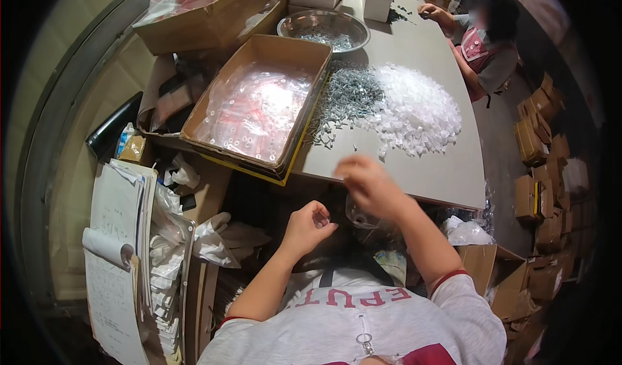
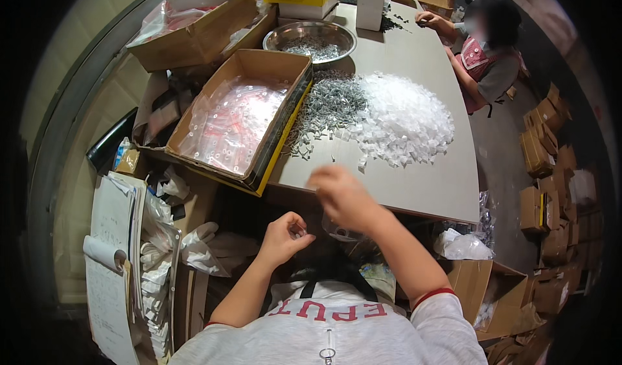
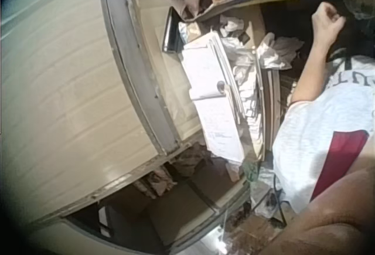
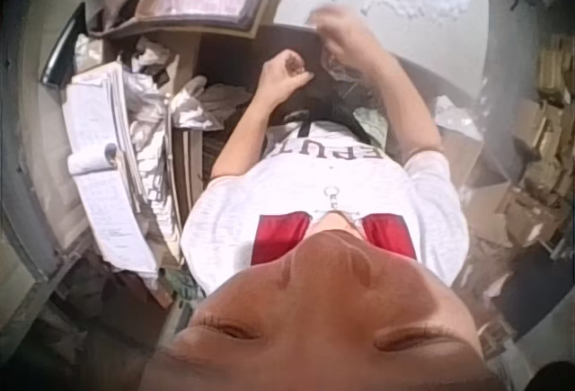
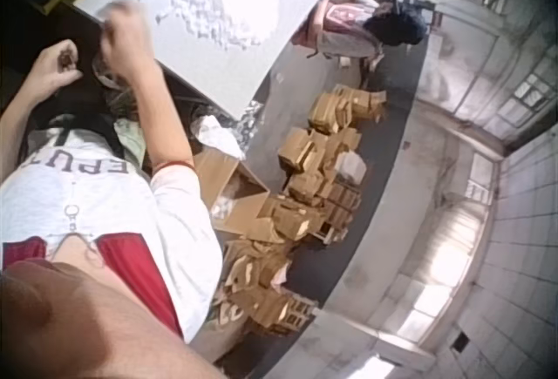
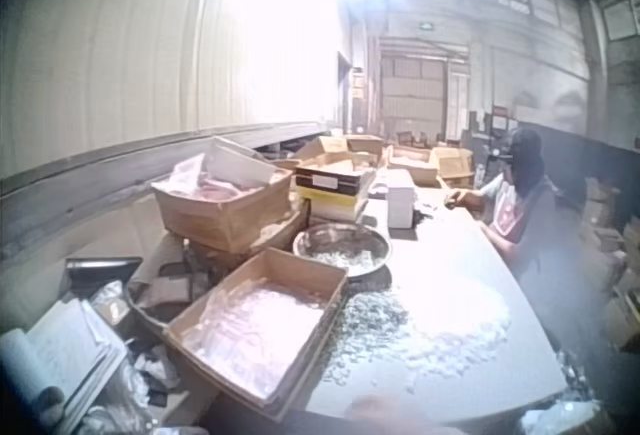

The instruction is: The person sorts small metal parts and plastic spacers by hand, placing them into a plastic bag.

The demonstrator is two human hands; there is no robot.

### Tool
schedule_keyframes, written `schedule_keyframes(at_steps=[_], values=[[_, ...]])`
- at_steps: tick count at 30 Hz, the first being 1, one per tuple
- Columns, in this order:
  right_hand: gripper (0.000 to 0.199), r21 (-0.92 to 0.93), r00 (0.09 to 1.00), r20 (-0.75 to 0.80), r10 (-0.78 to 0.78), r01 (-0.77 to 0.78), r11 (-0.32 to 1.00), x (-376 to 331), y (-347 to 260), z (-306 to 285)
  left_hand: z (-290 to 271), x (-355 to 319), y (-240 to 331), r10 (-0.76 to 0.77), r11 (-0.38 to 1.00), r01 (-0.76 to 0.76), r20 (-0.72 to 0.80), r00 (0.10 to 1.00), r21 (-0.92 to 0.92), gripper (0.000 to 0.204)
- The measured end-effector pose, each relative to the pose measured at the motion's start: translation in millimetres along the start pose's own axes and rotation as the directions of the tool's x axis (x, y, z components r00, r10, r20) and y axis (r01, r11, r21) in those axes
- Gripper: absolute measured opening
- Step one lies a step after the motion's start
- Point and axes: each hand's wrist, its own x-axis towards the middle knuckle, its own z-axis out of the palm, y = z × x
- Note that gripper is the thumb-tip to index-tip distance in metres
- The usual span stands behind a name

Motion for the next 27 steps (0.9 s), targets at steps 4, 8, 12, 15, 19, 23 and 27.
schedule_keyframes(at_steps=[4, 8, 12, 15, 19, 23, 27], values=[[0.049, -0.249, 0.987, -0.104, -0.121, 0.092, 0.964, 33, 35, 1, 29, 15, -41, -0.103, 0.985, 0.058, 0.287, 0.952, 0.16, 0.036], [0.037, -0.315, 0.988, -0.093, -0.124, 0.089, 0.945, 44, 44, 11, 79, 24, -86, -0.172, 0.98, 0.197, 0.442, 0.88, -0.011, 0.04], [0.021, -0.333, 0.972, -0.175, -0.157, 0.091, 0.938, 42, 42, 12, 103, 30, -77, 0.028, 0.923, 0.13, 0.402, 0.915, -0.361, 0.037], [0.012, -0.403, 0.966, -0.171, -0.194, 0.111, 0.908, 37, 43, 12, 103, 33, -61, 0.049, 0.953, 0.076, 0.396, 0.917, -0.294, 0.038], [0.015, -0.431, 0.983, -0.153, -0.103, 0.027, 0.902, 16, 35, 3, 101, 28, -35, 0.029, 0.995, -0.002, 0.284, 0.958, -0.096, 0.036], [0.015, -0.19, 0.965, 0.225, 0.133, -0.09, 0.978, 8, 9, -34, 100, 22, -54, 0.085, 0.981, -0.04, 0.236, 0.968, -0.191, 0.033], [0.017, -0.025, 0.971, 0.187, 0.147, -0.145, 0.989, 31, 14, -27, 105, 22, -51, -0.015, 0.958, 0.106, 0.326, 0.945, -0.265, 0.031]])
